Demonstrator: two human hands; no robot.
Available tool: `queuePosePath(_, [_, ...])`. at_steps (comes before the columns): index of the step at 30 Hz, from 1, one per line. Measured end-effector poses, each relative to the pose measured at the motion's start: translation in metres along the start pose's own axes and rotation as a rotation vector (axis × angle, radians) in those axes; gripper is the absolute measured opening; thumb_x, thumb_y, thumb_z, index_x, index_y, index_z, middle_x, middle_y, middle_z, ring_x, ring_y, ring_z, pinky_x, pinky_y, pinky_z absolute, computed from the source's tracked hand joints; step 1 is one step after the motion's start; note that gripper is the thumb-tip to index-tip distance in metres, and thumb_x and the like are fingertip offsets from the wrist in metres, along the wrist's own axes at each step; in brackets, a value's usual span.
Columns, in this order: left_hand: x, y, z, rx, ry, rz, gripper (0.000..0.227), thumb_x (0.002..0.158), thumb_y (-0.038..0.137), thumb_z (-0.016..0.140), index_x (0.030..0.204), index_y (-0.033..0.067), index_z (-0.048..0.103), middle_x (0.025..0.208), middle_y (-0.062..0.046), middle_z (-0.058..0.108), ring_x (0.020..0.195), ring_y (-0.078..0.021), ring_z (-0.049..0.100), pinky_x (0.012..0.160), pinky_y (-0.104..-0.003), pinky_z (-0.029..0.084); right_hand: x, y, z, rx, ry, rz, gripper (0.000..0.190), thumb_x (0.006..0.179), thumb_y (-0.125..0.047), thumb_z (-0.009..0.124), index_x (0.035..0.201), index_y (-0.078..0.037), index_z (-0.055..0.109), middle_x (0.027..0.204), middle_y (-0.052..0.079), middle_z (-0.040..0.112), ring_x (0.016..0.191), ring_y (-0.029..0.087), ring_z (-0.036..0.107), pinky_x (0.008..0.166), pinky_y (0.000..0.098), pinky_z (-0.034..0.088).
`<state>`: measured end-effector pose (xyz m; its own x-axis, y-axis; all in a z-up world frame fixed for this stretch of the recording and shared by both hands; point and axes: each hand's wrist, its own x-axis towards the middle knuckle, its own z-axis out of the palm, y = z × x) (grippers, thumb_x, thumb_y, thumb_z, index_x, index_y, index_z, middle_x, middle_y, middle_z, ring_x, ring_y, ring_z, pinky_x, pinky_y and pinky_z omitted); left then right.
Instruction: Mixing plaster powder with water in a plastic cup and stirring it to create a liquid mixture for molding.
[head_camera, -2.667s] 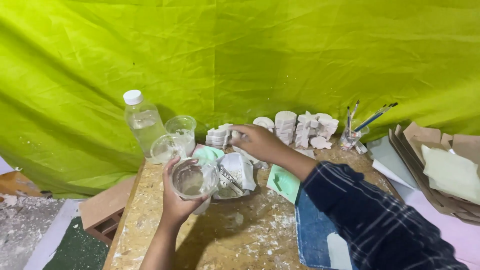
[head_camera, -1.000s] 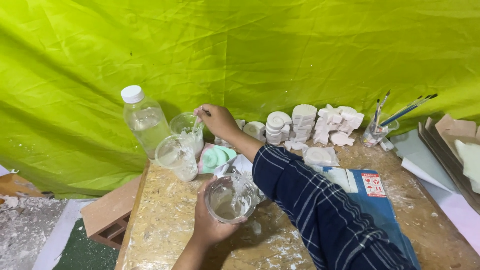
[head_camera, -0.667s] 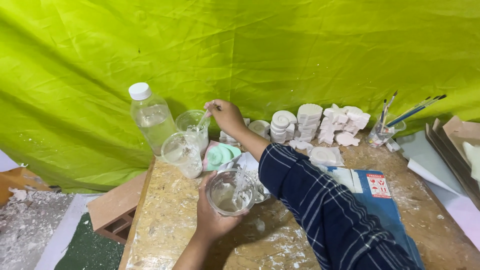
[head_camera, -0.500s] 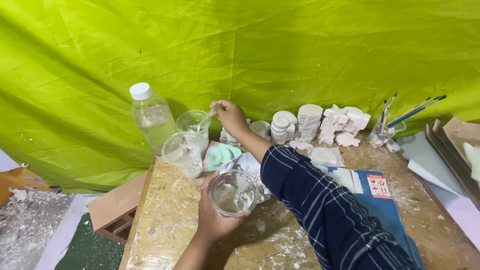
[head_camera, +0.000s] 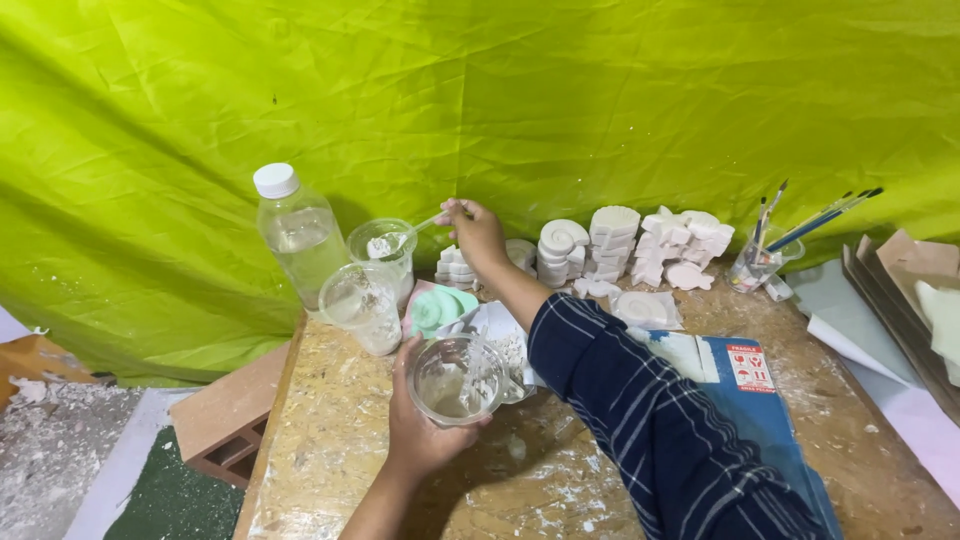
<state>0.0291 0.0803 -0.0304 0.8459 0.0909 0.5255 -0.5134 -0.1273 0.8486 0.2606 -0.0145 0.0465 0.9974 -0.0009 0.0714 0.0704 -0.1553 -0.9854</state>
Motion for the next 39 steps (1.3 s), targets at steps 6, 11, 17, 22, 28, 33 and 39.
queuePosePath(6, [0.002, 0.001, -0.003, 0.046, 0.017, -0.059, 0.138, 0.062, 0.05, 0.087, 0.16, 0.0055, 0.001, 0.158, -0.023, 0.037, 0.142, -0.0362, 0.046, 0.117, -0.048, 0.038, 0.0, 0.001, -0.014, 0.175, 0.051, 0.072, 0.037, 0.104, -0.036, 0.052, 0.124, -0.011, 0.071, 0.103, 0.003, 0.079, 0.064, 0.007, 0.057, 0.054, 0.0205, 0.042])
queuePosePath(11, [0.005, 0.004, -0.003, 0.088, 0.026, -0.093, 0.142, 0.062, 0.057, 0.084, 0.161, 0.0082, -0.006, 0.158, -0.026, 0.038, 0.143, -0.0369, 0.044, 0.118, -0.049, 0.035, -0.017, -0.016, -0.039, 0.197, 0.044, 0.075, 0.031, 0.106, -0.03, 0.05, 0.124, -0.012, 0.069, 0.108, 0.003, 0.078, 0.07, 0.008, 0.055, 0.062, 0.0208, 0.047])
queuePosePath(17, [0.008, 0.013, -0.003, 0.034, 0.044, -0.22, 0.144, 0.059, 0.052, 0.087, 0.161, 0.0143, -0.007, 0.159, -0.024, 0.037, 0.144, -0.0362, 0.045, 0.117, -0.05, 0.036, -0.042, -0.043, -0.077, 0.288, 0.031, 0.107, 0.028, 0.106, -0.027, 0.053, 0.122, -0.009, 0.068, 0.108, 0.007, 0.075, 0.072, 0.009, 0.053, 0.059, 0.0202, 0.044])
queuePosePath(22, [0.01, 0.011, -0.005, 0.04, 0.055, -0.256, 0.143, 0.058, 0.048, 0.088, 0.162, 0.0175, -0.006, 0.156, -0.022, 0.044, 0.14, -0.0343, 0.05, 0.115, -0.047, 0.039, -0.083, -0.061, -0.108, 0.269, 0.008, 0.158, 0.031, 0.106, -0.029, 0.052, 0.124, -0.009, 0.067, 0.107, 0.008, 0.074, 0.072, 0.009, 0.052, 0.062, 0.0222, 0.045])
queuePosePath(28, [0.011, 0.003, -0.007, 0.016, 0.111, -0.227, 0.15, 0.053, 0.02, 0.097, 0.164, 0.0109, -0.002, 0.138, -0.029, 0.056, 0.132, -0.0458, 0.053, 0.111, -0.056, 0.043, -0.14, -0.054, -0.128, 0.084, -0.099, -0.029, 0.027, 0.107, -0.027, 0.054, 0.114, -0.007, 0.071, 0.092, 0.01, 0.075, 0.069, 0.008, 0.059, 0.061, 0.0181, 0.044])
queuePosePath(33, [0.007, 0.004, 0.001, -0.036, 0.117, -0.138, 0.152, 0.049, 0.02, 0.098, 0.163, 0.0045, 0.0, 0.135, -0.034, 0.056, 0.13, -0.0528, 0.052, 0.109, -0.06, 0.044, -0.178, -0.036, -0.133, -0.42, -0.405, -0.726, 0.022, 0.103, -0.026, 0.058, 0.109, -0.017, 0.077, 0.088, 0.006, 0.08, 0.073, 0.016, 0.067, 0.074, 0.0289, 0.052])
queuePosePath(39, [0.007, 0.002, 0.0, -0.007, 0.13, -0.088, 0.15, 0.049, 0.016, 0.098, 0.163, 0.003, 0.003, 0.133, -0.035, 0.058, 0.128, -0.054, 0.053, 0.107, -0.061, 0.045, -0.163, -0.038, -0.134, -0.312, -0.256, -0.746, 0.02, 0.103, -0.022, 0.059, 0.109, -0.012, 0.075, 0.085, 0.011, 0.079, 0.074, 0.022, 0.07, 0.077, 0.036, 0.053])
